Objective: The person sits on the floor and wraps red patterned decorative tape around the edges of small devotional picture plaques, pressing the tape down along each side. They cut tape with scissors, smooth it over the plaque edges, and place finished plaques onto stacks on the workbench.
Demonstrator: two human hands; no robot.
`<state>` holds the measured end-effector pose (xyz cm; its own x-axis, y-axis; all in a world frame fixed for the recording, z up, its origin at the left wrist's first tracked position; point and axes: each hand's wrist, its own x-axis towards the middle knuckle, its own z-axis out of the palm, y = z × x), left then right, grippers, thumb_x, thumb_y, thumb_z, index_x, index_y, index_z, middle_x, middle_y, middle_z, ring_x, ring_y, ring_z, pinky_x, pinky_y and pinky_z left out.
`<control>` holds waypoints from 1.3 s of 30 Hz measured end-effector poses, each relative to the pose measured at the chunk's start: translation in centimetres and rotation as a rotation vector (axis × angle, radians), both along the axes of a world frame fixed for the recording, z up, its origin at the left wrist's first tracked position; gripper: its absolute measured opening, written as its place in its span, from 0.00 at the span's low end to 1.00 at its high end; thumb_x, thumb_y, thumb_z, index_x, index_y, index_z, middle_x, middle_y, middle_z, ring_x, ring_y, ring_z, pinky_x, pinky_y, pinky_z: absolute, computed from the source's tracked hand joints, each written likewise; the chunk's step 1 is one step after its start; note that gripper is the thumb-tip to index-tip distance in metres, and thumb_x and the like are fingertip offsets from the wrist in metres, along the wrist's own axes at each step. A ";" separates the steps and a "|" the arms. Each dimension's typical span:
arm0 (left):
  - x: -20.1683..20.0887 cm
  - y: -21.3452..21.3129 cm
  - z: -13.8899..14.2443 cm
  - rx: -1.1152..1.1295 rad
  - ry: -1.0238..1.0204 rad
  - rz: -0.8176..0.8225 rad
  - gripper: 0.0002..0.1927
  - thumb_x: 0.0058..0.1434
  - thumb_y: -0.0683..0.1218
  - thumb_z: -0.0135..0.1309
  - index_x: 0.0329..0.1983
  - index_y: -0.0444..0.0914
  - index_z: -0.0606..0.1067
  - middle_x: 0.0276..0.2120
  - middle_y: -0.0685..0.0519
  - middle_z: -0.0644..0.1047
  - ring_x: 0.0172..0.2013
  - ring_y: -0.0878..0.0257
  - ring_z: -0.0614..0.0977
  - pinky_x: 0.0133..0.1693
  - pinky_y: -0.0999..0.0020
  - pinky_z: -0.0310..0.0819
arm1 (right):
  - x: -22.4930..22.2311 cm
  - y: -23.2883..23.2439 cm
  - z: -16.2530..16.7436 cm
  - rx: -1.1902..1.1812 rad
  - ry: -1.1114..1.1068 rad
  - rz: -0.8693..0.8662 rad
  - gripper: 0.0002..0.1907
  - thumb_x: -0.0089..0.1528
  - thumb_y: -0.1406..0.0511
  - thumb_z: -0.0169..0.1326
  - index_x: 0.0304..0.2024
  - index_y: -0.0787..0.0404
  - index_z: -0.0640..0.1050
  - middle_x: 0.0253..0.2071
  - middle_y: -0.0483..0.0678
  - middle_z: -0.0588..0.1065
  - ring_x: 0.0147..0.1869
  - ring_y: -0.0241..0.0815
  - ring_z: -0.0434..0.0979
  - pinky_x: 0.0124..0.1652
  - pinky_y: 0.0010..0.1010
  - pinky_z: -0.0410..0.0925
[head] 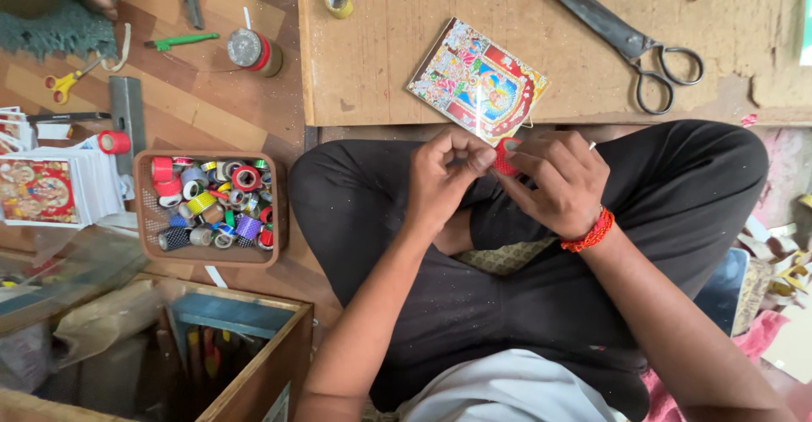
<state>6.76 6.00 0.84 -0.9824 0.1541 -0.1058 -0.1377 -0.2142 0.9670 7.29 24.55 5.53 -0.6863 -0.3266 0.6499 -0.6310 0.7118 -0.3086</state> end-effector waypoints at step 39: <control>-9.6 -7.1 -2.7 -0.932 0.186 0.279 0.07 0.57 0.44 0.68 0.33 0.38 0.81 0.38 0.57 0.74 0.27 0.68 0.80 0.31 0.70 0.73 | 0.4 1.4 -1.9 0.354 -0.431 0.044 0.18 0.57 0.60 0.63 0.50 0.53 0.80 0.35 0.43 0.73 0.42 0.43 0.75 0.38 0.36 0.68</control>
<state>-2.84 -1.12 -1.86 -0.9841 -0.1515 0.0924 -0.0269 0.6418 0.7664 7.65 25.99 3.67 -0.8464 -0.5083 0.1589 -0.5321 0.7946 -0.2924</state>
